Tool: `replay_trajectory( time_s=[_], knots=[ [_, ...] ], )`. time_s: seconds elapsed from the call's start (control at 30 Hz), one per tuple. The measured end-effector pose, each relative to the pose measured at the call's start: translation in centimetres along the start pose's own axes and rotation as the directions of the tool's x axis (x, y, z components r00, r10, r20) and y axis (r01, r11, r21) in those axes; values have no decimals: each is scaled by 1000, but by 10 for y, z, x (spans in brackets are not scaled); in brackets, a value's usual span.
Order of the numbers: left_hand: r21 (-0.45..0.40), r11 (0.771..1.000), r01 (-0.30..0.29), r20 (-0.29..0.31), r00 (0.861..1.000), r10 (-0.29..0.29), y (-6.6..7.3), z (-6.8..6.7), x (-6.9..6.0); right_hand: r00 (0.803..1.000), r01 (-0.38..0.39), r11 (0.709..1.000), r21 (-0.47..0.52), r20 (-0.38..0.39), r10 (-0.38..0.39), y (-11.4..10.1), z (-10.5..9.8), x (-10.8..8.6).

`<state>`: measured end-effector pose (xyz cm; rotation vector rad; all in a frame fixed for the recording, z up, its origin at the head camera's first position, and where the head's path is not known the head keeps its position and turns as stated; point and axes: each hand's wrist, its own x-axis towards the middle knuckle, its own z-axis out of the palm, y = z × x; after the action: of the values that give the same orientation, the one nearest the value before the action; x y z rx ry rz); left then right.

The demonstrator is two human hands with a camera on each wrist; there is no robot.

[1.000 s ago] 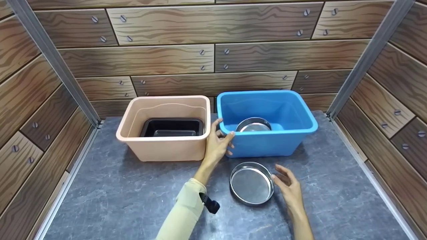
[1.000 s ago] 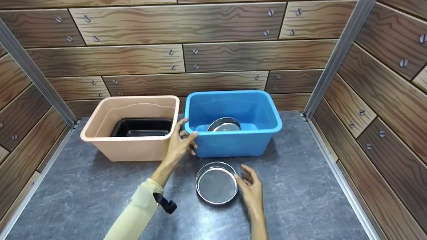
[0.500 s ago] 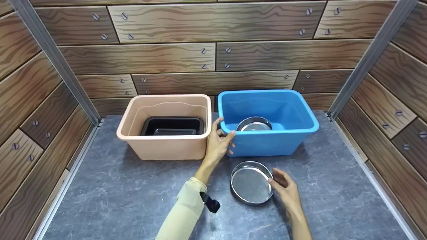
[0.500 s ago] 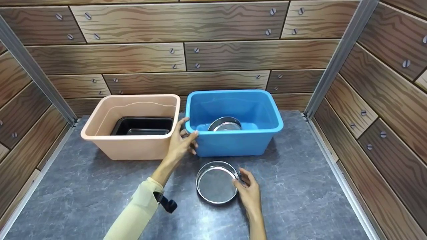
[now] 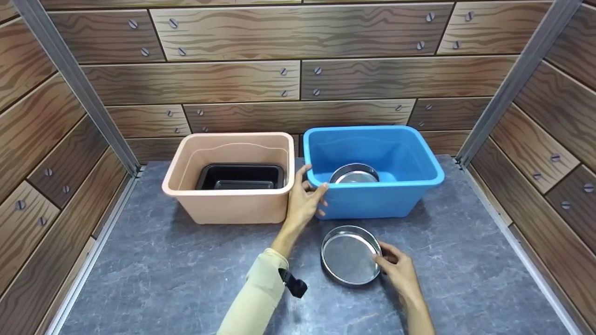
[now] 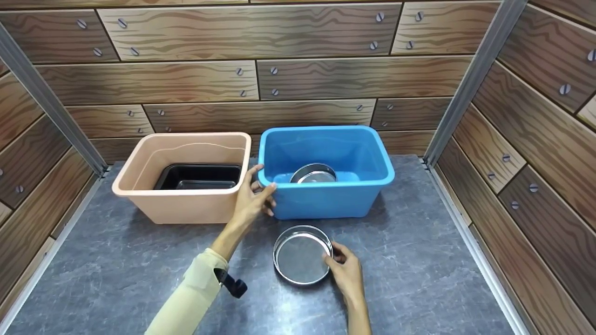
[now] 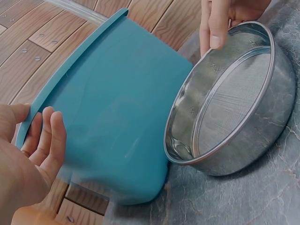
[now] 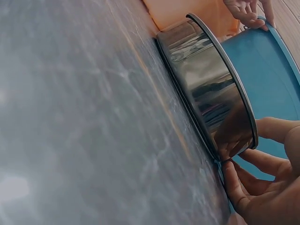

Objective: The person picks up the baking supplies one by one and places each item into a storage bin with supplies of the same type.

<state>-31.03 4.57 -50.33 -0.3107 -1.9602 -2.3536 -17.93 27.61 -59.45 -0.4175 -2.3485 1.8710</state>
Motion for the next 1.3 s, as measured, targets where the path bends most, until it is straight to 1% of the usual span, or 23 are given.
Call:
replay_trajectory(
  time_s=[0.13, 0.37, 0.57, 0.7, 0.93, 1.0, 1.1, 1.23, 1.3],
  knots=[
    [-3, 1000, 0, 3, 1000, 0, 1, 0, -1, 1000, -11, 1000, -25, 0, 11, 0, 0, 1],
    [-1, 1000, 4, 4, 1000, -4, 1, -1, -2, 1000, -19, 999, -34, 6, 19, -1, -1, 1],
    [-11, 1000, -3, -1, 1000, 3, 2, 1, -2, 1000, -3, 1000, -28, 15, 3, -2, -1, -2],
    [-10, 1000, -3, -3, 1000, 3, 2, 1, -1, 1000, -4, 1000, -13, -5, 4, -3, 2, -2],
    [-3, 1000, -4, 2, 1000, 4, 3, 1, -2, 999, 9, 999, -44, -40, -11, -5, 3, -4],
    [-4, 1000, -3, 3, 1000, 3, 2, 1, -3, 998, 15, 998, -67, -56, -19, -7, 2, -5],
    [-8, 1000, 4, 4, 1000, -4, 2, 1, -3, 995, 12, 991, -135, -95, -25, -9, 2, -6],
    [-10, 1000, 10, 3, 1000, -10, 2, 1, -2, 989, 6, 970, -241, -139, -41, -12, 1, -7],
    [-6, 1000, 11, 2, 1000, -11, 2, 1, -2, 987, 9, 961, -276, -153, -53, -13, 1, -8]
  ],
)
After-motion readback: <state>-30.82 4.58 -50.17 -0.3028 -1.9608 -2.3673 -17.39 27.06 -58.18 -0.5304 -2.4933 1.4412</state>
